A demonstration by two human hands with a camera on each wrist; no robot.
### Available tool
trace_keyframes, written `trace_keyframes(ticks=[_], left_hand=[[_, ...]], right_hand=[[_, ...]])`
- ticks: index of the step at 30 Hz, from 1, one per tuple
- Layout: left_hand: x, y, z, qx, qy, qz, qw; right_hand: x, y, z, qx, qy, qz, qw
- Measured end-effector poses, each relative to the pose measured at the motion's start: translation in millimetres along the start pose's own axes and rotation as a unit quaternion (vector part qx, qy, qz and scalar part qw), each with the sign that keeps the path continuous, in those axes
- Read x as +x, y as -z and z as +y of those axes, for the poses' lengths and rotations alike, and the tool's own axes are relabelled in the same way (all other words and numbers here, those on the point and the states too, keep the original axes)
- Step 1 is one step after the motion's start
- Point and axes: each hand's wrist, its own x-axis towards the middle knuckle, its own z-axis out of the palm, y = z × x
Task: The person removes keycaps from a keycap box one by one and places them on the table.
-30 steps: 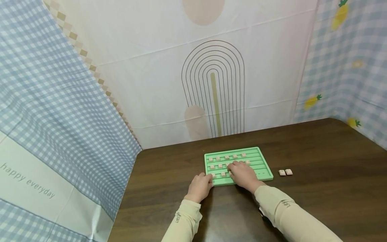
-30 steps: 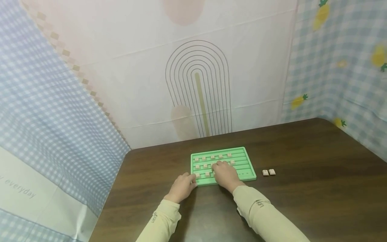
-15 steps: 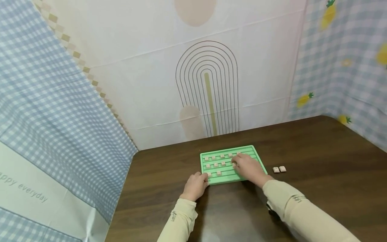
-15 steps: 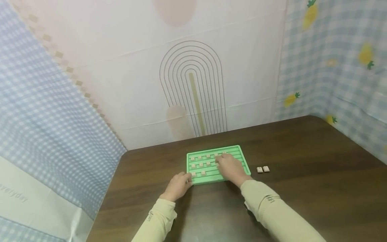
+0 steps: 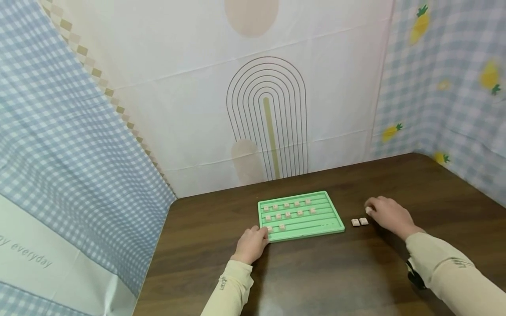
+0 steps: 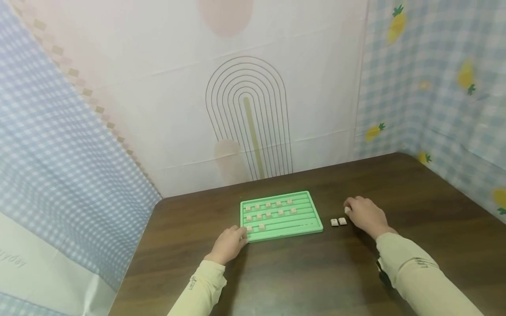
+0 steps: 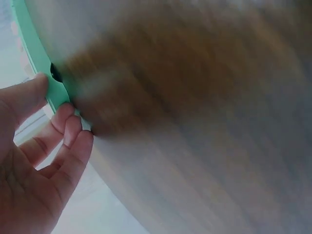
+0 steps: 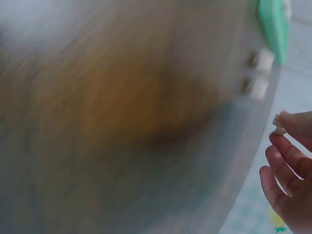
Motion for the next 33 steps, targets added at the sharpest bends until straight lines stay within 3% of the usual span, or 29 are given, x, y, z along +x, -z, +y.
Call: trace_keyframes(ticks=[6,13,22,27,33], left_hand=[[-2.1,0.0,-2.6,0.014,-0.007,-0.006,0.9999],[-2.7,0.3,-1.6,0.021,-0.015,0.001,0.9997],[-1.1,3.0,0.6,0.009,-0.002,0.004,0.9999],[-0.9,2.8,1.2,0.016,0.003,0.008,0.9998],[-3.1,1.9,2.9,0.020,0.010,0.007,0.9997]], right_hand=[[-9.5,-8,13,0.002,-0.008,-0.029,0.9995],[-11.7,-13,15,0.002,-0.013,-0.028,0.9995],[-8.5,-11,12,0.002,-0.011,-0.020,0.9997],[-2.7,-7,-2,0.008,0.000,-0.005,1.0000],[11.4,-14,-39,0.026,0.035,0.005,0.9990]])
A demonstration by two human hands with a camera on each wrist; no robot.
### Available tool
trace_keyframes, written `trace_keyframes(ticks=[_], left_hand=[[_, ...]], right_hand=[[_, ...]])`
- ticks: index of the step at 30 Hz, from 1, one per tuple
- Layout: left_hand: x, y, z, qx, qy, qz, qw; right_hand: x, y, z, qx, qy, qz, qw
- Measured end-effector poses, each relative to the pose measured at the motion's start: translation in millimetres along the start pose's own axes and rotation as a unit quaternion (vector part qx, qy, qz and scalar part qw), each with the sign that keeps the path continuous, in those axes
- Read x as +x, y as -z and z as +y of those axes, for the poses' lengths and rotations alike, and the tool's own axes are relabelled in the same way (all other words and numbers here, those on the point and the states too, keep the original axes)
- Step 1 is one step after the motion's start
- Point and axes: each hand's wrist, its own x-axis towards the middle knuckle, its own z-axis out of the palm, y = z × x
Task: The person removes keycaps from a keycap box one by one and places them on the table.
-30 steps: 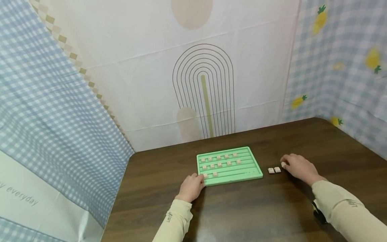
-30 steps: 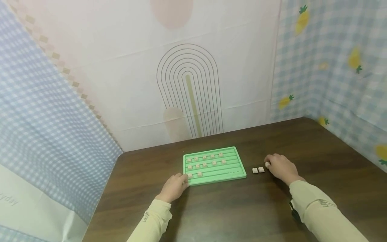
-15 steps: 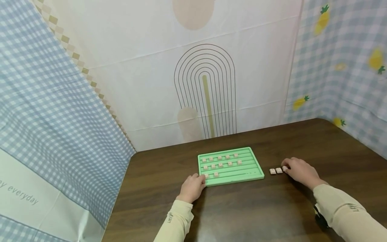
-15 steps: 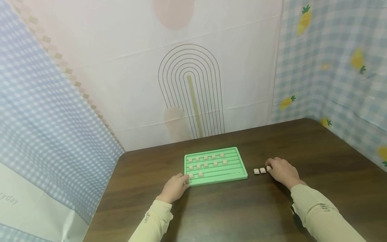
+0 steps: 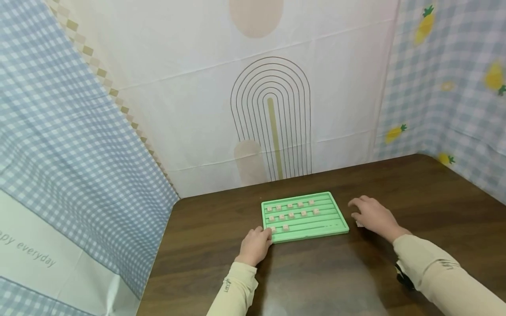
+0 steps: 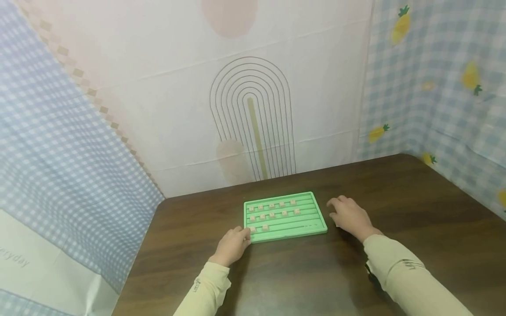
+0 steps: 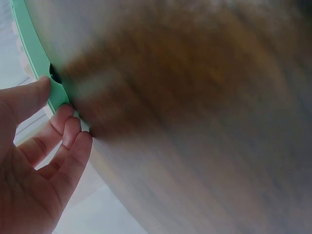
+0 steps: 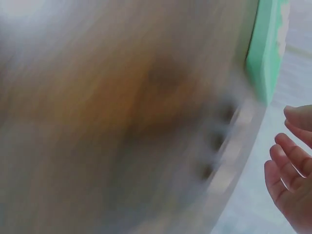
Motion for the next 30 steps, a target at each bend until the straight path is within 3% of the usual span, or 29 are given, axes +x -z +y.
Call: trace_keyframes(ticks=[11,16,20,30], left_hand=[[1.2,-2.1,3.4,-0.008,-0.002,-0.005,1.0000],[-2.1,-2.6,-1.8,-0.014,0.001,0.002,0.9999],[-3.6,-4.1,-3.6,-0.010,-0.002,0.011,0.9999],[2.3,-7.1,-4.5,-0.006,-0.002,0.003,1.0000]], right_hand=[[33.6,-46,-90,0.020,0.079,-0.024,0.9963],[40.1,-68,-125,0.027,0.087,-0.035,0.9952],[41.6,-79,-137,0.011,0.082,-0.042,0.9957],[42.8,-85,-141,-0.026,0.095,-0.016,0.9950]])
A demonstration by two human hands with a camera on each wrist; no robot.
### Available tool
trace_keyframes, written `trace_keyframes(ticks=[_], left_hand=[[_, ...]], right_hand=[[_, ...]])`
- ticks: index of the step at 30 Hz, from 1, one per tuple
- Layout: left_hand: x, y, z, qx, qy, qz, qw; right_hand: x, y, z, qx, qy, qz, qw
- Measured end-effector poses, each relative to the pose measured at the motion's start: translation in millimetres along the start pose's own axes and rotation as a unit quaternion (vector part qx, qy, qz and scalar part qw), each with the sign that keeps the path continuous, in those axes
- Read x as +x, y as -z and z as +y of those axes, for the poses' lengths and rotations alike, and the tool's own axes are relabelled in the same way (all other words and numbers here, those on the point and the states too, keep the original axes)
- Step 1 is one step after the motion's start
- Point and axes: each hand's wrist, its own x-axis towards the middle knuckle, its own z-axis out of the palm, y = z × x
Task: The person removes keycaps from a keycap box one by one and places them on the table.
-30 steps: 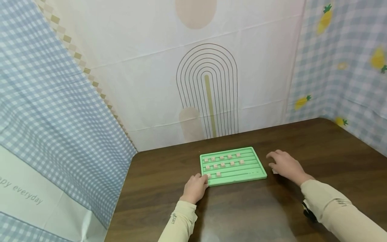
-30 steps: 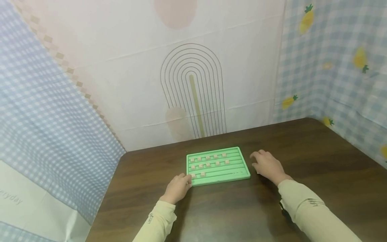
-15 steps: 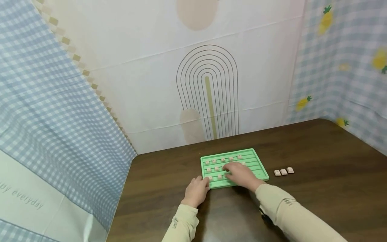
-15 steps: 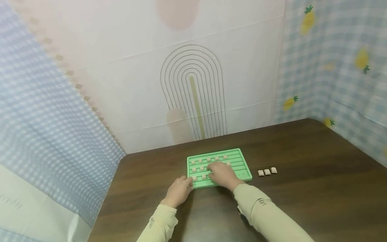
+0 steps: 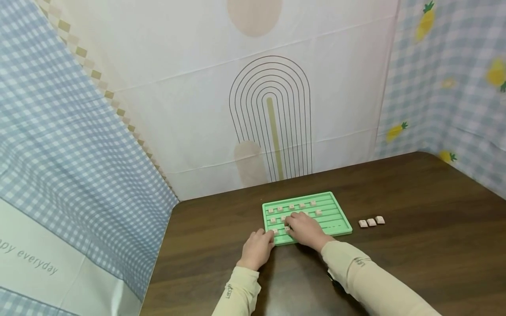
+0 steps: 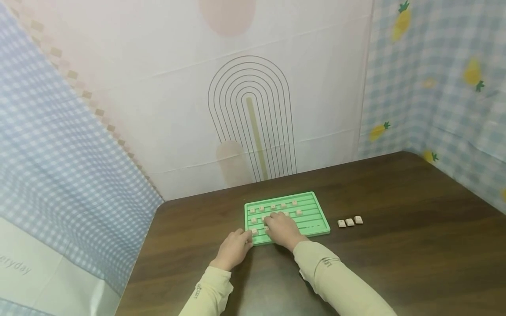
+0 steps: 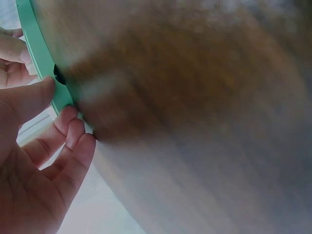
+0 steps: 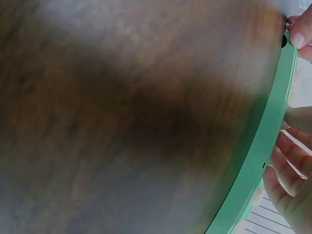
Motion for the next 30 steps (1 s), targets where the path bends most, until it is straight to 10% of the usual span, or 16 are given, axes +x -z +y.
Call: trace_keyframes(ticks=[17,30], left_hand=[[-2.5,3.6,3.4,-0.005,-0.003,-0.006,1.0000],[0.2,6.8,1.1,-0.009,-0.001,-0.022,0.9997]], right_hand=[[-4.0,5,6,0.015,0.003,0.006,0.9999],[-45.6,76,106,-0.013,-0.040,0.042,0.9983]])
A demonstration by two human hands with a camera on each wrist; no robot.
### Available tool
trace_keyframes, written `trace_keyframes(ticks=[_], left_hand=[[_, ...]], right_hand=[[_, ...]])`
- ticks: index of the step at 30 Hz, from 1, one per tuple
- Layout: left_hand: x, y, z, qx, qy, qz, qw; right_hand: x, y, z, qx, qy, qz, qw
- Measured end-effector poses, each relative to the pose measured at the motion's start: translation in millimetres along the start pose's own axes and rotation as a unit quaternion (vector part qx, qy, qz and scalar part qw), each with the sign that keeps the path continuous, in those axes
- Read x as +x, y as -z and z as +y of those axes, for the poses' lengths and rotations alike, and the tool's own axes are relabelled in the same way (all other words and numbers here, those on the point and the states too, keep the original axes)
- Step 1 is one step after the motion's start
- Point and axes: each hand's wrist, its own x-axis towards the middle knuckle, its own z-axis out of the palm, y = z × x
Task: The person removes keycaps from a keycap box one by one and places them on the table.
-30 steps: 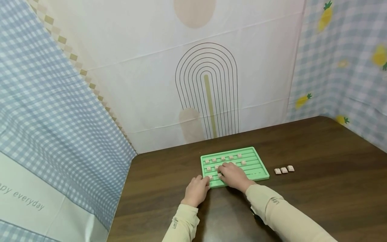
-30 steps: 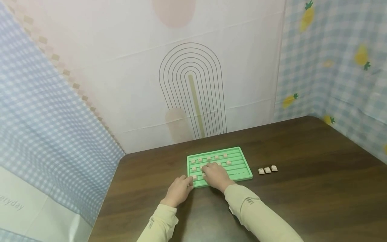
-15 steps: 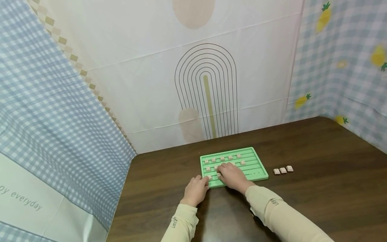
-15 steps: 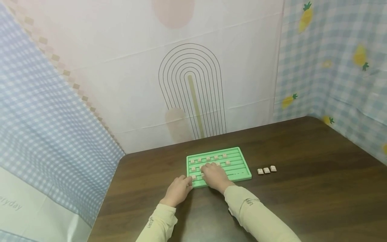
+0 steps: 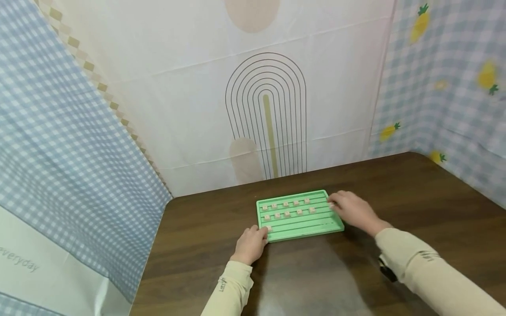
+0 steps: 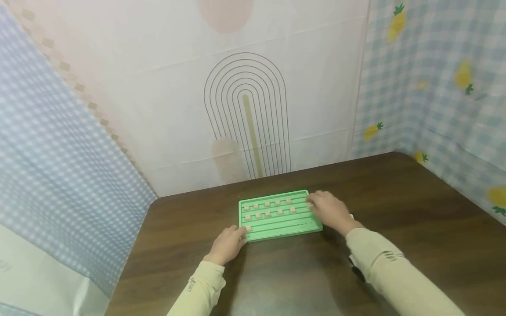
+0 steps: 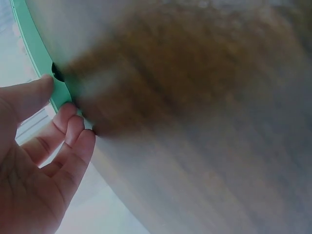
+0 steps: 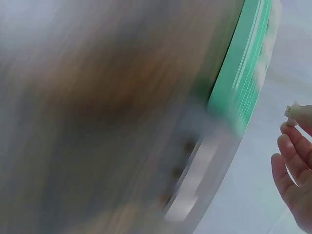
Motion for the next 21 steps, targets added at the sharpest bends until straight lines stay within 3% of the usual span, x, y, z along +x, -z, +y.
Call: trace_keyframes(ticks=[5,9,14,21], left_hand=[[0.1,-0.5,-1.2,-0.006,0.006,-0.005,1.0000],[0.6,-1.1,-0.3,-0.008,0.008,-0.005,0.9999],[0.1,-1.0,-0.4,-0.009,0.011,-0.014,0.9998],[0.2,-0.3,-0.6,-0.008,0.004,-0.007,0.9999]], right_hand=[[-26.6,17,56,0.013,-0.056,-0.006,0.9983],[-46.7,15,86,0.015,-0.082,-0.028,0.9961],[-60.6,4,100,0.017,-0.092,-0.041,0.9948],[-60.4,2,102,0.017,-0.095,-0.046,0.9943]])
